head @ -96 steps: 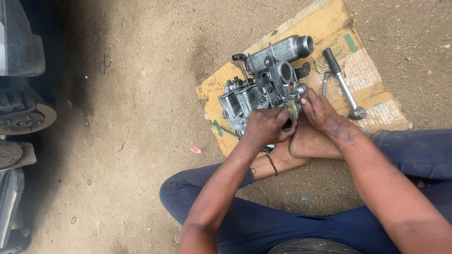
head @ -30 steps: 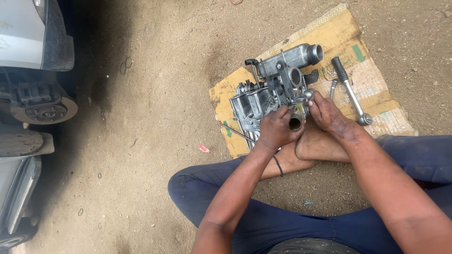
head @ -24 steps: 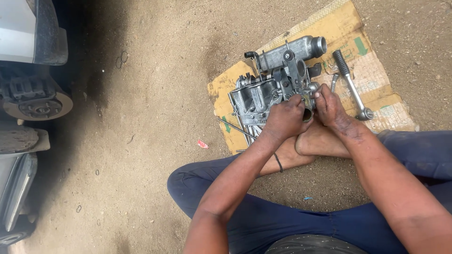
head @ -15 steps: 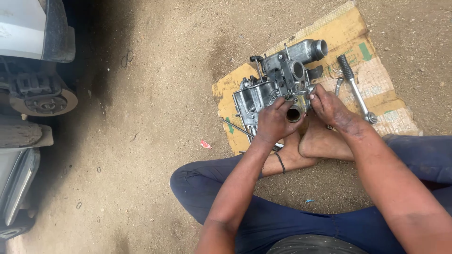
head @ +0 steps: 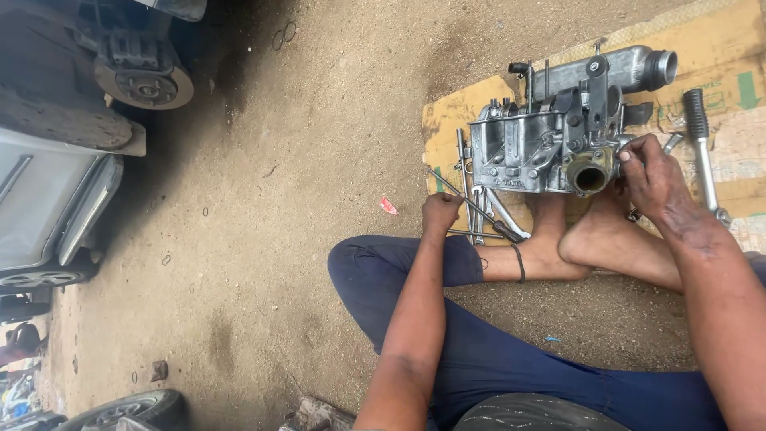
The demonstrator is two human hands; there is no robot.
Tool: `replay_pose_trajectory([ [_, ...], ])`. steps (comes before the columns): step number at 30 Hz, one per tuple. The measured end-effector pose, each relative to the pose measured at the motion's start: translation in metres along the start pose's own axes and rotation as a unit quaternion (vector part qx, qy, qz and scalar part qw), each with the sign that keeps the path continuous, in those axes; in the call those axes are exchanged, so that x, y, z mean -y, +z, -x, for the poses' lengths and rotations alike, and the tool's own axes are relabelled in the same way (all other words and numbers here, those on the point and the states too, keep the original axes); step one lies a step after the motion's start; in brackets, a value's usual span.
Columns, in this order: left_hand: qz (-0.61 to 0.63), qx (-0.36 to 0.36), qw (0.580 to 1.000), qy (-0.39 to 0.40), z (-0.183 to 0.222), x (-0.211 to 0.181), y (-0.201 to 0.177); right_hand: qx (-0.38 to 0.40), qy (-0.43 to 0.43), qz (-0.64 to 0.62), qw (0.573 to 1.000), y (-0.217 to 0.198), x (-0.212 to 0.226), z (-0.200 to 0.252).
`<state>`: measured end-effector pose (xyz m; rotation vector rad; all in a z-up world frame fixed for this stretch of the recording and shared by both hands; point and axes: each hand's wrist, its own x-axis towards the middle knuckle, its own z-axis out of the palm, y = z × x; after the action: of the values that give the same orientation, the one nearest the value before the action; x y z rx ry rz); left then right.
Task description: The person is seen sitting on the ground and repairing an engine component using various tools.
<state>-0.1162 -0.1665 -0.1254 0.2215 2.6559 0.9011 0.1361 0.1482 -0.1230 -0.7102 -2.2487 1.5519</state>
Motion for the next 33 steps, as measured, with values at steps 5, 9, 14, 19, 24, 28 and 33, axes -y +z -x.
replay_pose_trajectory([
  [5,-0.08,0.179,0.976,-0.098,0.007,0.007,0.056,-0.008,-0.006,-0.025,1.0,-0.008,-0.015,0.011],
  [9,-0.058,0.139,0.977,-0.151,-0.001,0.02,0.092,0.013,0.068,0.028,0.997,-0.041,0.001,0.022],
  [14,-0.082,0.045,0.993,-0.077,-0.01,0.043,0.099,0.198,0.123,0.221,0.947,-0.063,0.034,0.06],
  [19,0.163,-0.12,0.979,0.003,-0.005,0.035,0.092,0.26,-0.019,0.18,0.948,-0.013,0.071,0.079],
  [24,0.381,-0.135,0.91,0.095,0.078,-0.051,0.054,0.287,-0.057,0.09,0.952,0.027,0.122,0.092],
  [28,0.405,-0.052,0.889,0.208,0.156,-0.092,0.048,0.312,-0.051,0.021,0.948,0.024,0.137,0.105],
  [33,0.393,0.044,0.847,0.355,0.188,-0.125,0.036,0.303,-0.013,-0.015,0.953,-0.028,0.119,0.136],
])
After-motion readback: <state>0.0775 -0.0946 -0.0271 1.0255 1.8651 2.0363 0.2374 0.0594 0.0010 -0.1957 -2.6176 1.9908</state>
